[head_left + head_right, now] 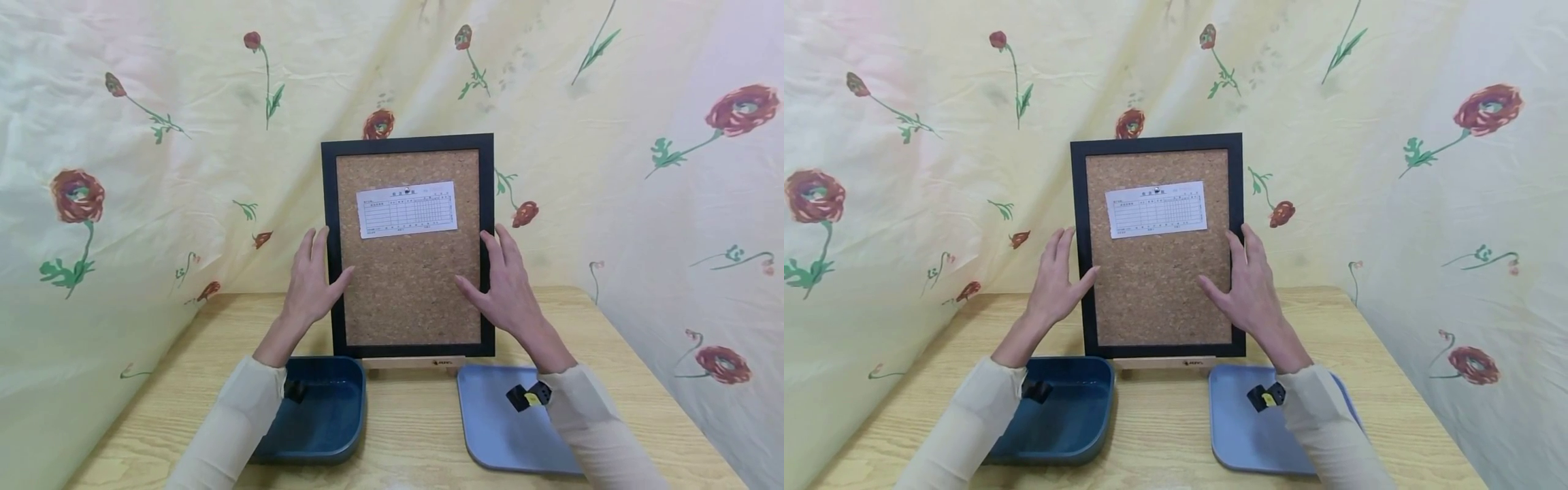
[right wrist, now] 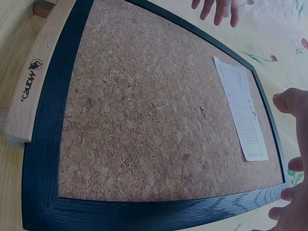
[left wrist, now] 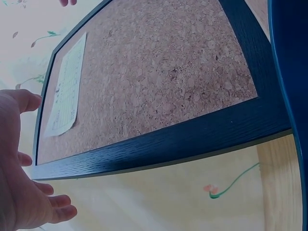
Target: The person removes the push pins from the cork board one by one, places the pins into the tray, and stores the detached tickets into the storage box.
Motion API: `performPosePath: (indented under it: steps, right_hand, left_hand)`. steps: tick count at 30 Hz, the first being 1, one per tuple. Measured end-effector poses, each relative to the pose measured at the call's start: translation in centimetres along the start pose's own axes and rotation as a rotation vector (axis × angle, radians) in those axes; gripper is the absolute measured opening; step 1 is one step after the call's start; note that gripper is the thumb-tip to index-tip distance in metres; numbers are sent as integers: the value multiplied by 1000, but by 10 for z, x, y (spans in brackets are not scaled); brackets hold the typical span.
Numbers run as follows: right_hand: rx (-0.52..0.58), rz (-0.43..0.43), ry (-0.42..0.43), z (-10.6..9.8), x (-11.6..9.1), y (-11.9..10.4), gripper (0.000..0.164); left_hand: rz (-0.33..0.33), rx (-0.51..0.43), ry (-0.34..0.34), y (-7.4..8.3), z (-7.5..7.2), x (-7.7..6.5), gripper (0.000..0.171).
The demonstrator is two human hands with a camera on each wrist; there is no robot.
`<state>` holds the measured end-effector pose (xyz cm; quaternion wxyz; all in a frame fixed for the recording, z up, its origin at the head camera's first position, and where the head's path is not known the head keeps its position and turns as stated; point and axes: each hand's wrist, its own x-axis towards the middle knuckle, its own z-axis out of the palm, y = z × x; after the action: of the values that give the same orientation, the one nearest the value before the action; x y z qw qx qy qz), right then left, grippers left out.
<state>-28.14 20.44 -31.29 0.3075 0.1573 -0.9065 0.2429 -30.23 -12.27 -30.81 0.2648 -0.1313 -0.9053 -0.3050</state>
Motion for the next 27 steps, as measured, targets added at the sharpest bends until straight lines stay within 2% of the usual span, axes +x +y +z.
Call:
performPosePath:
  steps: [21,27]
  right_hand:
    - [6,-21,8,8,9,1,84]
    - [4,-11,9,10,12,-1,85]
  left_hand:
    - [24,12,6,-1,3,13,83]
    - [13,16,-2,1,4,17,83]
